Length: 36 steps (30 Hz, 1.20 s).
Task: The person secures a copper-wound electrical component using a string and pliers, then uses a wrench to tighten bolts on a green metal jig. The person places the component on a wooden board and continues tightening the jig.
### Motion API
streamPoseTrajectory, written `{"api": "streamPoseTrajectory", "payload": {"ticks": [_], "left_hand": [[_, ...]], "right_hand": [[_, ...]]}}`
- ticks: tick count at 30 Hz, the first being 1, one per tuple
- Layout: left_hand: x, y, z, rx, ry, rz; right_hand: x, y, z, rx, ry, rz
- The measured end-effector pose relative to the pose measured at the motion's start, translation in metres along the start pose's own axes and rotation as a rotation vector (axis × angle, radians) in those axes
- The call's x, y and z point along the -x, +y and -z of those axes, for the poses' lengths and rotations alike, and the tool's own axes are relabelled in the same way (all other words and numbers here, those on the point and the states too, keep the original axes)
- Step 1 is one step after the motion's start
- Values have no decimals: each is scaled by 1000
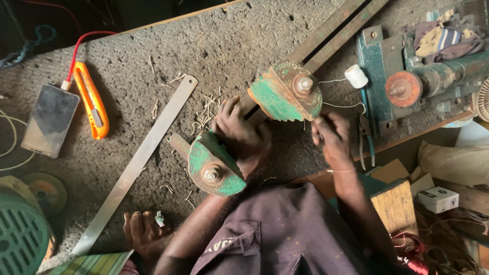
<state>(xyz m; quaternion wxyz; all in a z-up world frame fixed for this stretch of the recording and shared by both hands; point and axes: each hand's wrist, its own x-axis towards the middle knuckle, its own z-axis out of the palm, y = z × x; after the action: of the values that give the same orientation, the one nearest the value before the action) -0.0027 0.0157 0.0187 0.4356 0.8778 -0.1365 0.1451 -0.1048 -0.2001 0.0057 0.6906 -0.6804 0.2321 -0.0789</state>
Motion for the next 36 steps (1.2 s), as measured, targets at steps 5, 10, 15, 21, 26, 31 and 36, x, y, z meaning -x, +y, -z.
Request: {"api": "streamPoseTrajectory", "payload": {"ticks": [5, 10, 15, 21, 26, 31, 36], "left_hand": [[6, -12, 25, 124, -46, -149], [1, -11, 24, 159, -12, -165], [2, -6, 21, 220, -31, -101], [6, -11, 20, 212, -31, -96], [4, -13, 9, 163, -35, -79], [-2, -4, -4, -49, -60, 35], [-6, 2, -1, -165, -299, 81]], "right_hand": [[27, 6, 35, 218, -83, -124], [42, 12, 52, 318, -368, -153], [43, 25, 32, 312, -283, -145], [38, 27, 28, 273, -302, -118], [37, 36, 41, 270, -376, -100], [41, 25, 70, 135, -403, 11], [32, -5, 69, -332, -309, 153]]}}
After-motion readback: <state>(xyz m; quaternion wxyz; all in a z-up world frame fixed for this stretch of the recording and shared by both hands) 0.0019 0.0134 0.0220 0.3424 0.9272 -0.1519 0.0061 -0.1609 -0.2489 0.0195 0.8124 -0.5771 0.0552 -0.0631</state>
